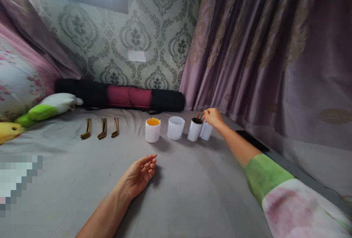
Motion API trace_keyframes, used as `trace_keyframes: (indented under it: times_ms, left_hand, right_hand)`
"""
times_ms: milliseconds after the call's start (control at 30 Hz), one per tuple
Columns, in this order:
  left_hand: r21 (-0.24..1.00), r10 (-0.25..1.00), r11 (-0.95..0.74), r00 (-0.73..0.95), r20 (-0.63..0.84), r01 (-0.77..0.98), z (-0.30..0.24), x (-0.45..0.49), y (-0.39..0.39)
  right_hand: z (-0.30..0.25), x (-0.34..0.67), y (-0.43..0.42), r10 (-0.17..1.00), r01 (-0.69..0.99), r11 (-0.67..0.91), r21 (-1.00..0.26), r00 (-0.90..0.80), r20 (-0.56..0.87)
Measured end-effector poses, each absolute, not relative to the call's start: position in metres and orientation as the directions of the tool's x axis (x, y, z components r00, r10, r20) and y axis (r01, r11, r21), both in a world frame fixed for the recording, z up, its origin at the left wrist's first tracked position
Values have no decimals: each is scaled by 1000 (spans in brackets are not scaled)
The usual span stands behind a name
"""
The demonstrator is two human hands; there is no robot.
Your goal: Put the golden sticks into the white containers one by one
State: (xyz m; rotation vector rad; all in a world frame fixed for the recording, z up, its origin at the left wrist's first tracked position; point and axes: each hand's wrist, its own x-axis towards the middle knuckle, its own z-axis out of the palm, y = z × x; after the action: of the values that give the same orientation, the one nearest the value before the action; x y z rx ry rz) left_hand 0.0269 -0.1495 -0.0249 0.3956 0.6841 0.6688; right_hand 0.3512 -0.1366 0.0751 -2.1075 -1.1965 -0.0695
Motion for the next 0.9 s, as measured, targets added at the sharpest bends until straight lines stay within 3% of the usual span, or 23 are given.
trace_keyframes:
  times_ms: [433,900]
  left_hand:
    - [550,686,719,560,-465,-425,-23,27,-150]
    - [555,688,716,559,-462,-424,-27,27,-148]
  right_hand:
    - [77,346,-123,759,819,-352,-453,533,374]
    - [76,351,-117,767,802,-414,-431,562,309]
